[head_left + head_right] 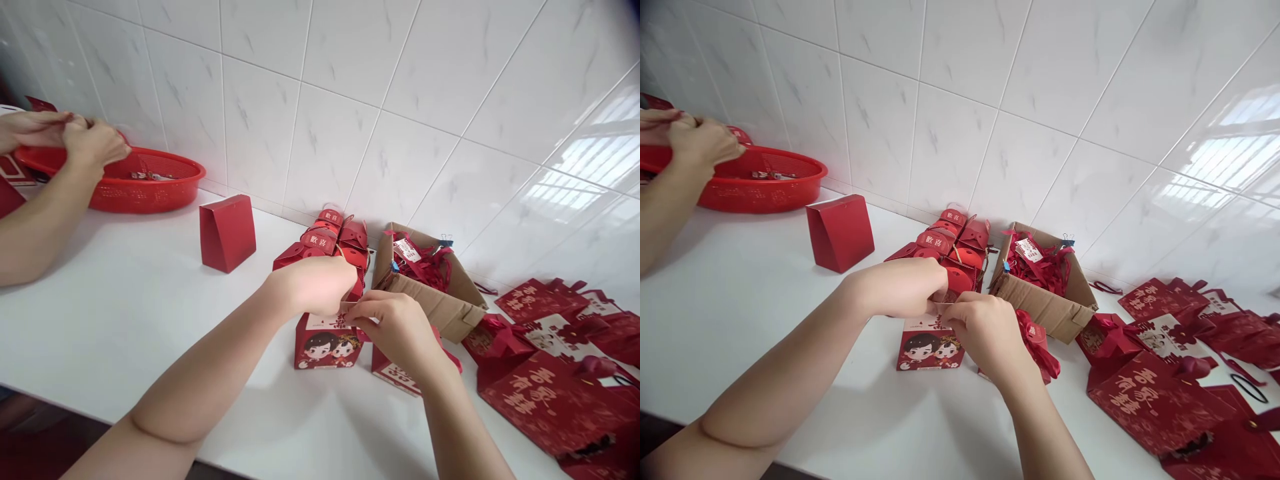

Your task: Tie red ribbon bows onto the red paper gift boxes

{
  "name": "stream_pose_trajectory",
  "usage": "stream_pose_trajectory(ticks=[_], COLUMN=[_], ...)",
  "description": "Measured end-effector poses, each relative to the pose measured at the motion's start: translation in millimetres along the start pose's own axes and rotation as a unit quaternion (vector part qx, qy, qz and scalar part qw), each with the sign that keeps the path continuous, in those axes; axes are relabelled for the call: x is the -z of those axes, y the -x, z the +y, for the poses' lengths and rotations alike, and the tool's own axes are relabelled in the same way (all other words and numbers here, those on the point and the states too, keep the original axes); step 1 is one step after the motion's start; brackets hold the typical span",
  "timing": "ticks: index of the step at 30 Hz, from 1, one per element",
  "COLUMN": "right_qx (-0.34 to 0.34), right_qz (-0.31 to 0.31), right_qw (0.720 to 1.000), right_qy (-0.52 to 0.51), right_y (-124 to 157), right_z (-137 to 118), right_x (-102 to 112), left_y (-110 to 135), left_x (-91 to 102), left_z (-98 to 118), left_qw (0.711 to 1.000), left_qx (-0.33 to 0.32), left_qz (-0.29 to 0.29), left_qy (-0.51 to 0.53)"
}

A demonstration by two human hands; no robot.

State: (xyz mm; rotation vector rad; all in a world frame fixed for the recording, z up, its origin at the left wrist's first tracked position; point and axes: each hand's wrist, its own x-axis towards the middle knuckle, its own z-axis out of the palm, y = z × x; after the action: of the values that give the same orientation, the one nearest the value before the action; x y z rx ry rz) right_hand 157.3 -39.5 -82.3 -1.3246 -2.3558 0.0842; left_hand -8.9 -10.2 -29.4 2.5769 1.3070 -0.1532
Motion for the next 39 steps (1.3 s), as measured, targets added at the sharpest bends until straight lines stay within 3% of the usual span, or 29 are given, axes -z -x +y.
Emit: stream_pose_trajectory(ticks=[11,19,32,39], right_qx=[0.012,0.009,0.032,0.052], right_qz=[0.024,-0.006,-0.016,-0.021], right_qw=[0.999,0.998,0.977,0.985], right_qy=[-0.027,-0.066,-0.208,-0.165], right_y=[0,-2,-5,-7], right_z=[8,9,27,22], right_x=[-1,0,4,3], left_y=[-1,2,1,2], left_x=[-2.0,0.6,-0.3,0.6], left_z=[0,3,2,3], left_qw=[1.0,1.0,1.0,0.999], left_qx=[-0.005,0.0,0.001,0.004], left_qz=[0.002,-0.013,-0.01,-0.009], left_qy=[0.014,0.026,0.023,0.03])
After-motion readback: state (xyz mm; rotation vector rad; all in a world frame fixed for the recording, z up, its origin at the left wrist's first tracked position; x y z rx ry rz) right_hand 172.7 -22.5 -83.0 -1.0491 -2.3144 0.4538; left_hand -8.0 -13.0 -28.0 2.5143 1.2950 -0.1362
